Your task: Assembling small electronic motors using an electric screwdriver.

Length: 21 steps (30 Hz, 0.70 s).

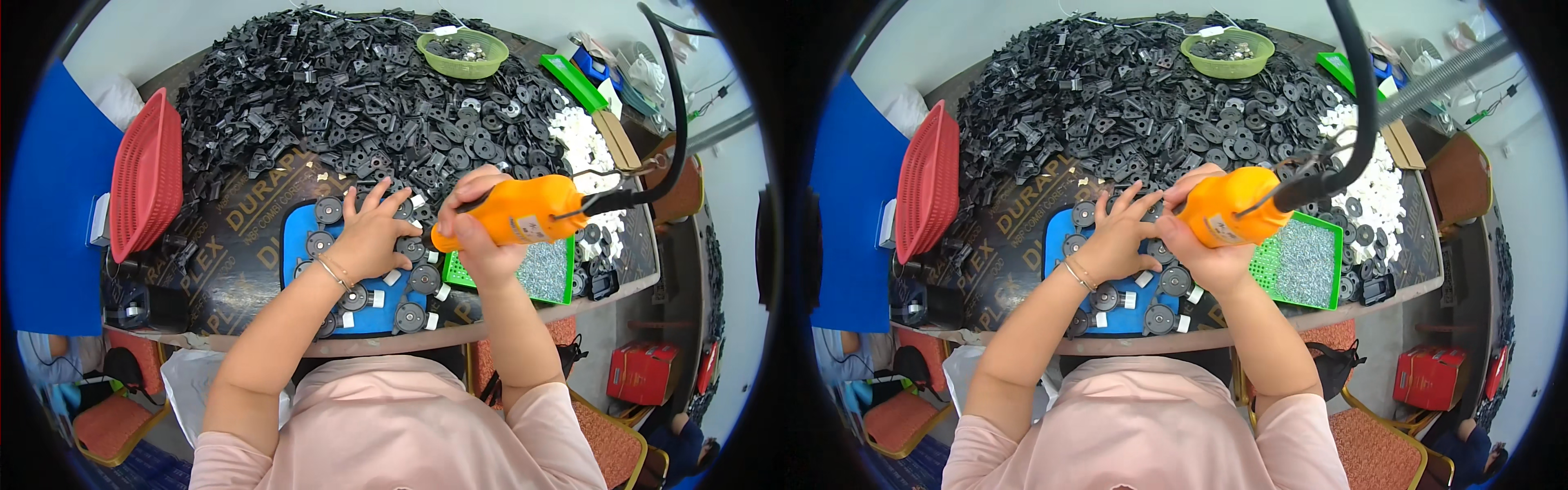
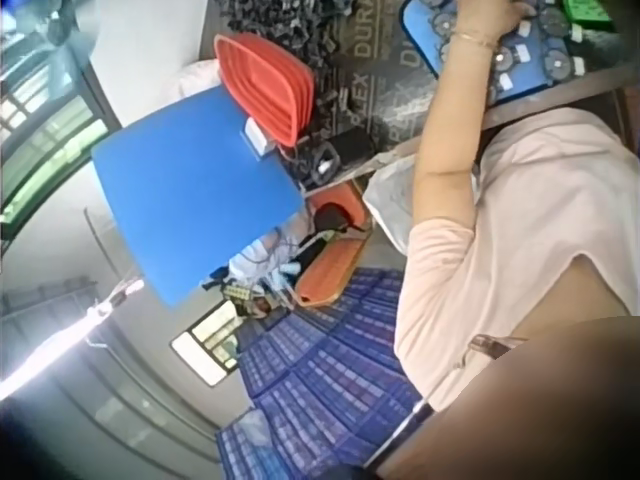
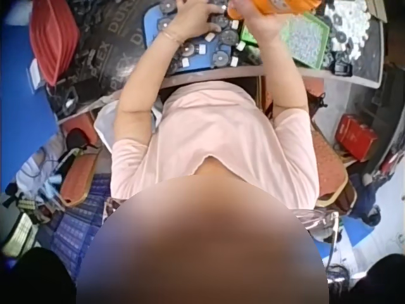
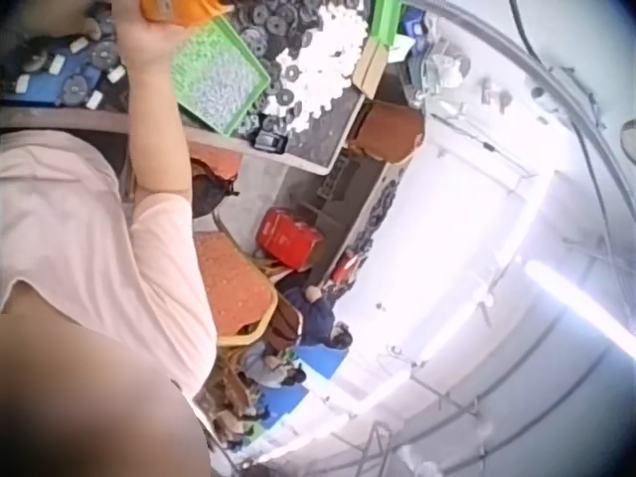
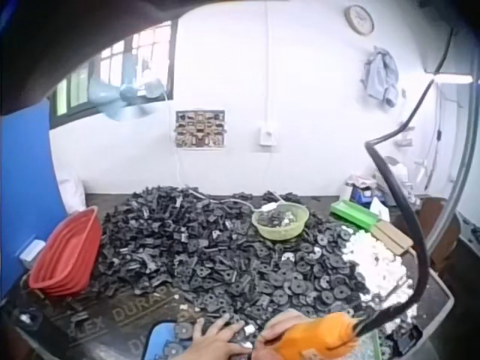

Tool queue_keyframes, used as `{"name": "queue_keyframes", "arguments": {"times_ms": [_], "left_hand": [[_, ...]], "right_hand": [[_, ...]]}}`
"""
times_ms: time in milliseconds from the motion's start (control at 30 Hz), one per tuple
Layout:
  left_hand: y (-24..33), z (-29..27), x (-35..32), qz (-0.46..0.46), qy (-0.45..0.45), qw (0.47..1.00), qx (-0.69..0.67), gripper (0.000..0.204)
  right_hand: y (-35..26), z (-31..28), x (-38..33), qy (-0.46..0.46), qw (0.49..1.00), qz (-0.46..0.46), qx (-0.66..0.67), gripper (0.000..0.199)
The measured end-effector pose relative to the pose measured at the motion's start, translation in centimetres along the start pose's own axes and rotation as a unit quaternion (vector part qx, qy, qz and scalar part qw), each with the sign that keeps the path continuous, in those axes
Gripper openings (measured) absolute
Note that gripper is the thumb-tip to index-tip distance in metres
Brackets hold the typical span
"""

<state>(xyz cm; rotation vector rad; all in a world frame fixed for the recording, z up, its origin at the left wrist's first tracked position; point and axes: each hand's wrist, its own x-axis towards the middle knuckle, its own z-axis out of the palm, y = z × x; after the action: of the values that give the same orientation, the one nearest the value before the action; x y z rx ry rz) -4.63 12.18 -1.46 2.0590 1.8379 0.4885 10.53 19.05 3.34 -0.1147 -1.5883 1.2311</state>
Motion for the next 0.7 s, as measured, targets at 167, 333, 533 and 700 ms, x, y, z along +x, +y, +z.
{"name": "queue_keyframes", "arguments": {"times_ms": [167,333,533,700], "left_hand": [[-0.3,0.2,0.2,-0.004,-0.004,1.0,-0.002,0.042],[-0.4,0.1,0.3,-0.007,-0.015,1.0,-0.015,0.042],[-0.4,0.1,0.2,-0.003,0.002,1.0,-0.012,0.042],[-0.1,0.0,0.3,-0.011,-0.009,1.0,0.0,0.042]], "right_hand": [[1.5,0.9,0.3,0.0,1.0,0.02,0.013,0.022],[1.7,1.5,0.2,0.005,0.999,0.042,0.016,0.022],[1.6,2.3,0.2,0.019,0.995,0.08,0.048,0.023],[1.3,1.0,0.7,0.004,0.996,0.065,0.053,0.024]]}}
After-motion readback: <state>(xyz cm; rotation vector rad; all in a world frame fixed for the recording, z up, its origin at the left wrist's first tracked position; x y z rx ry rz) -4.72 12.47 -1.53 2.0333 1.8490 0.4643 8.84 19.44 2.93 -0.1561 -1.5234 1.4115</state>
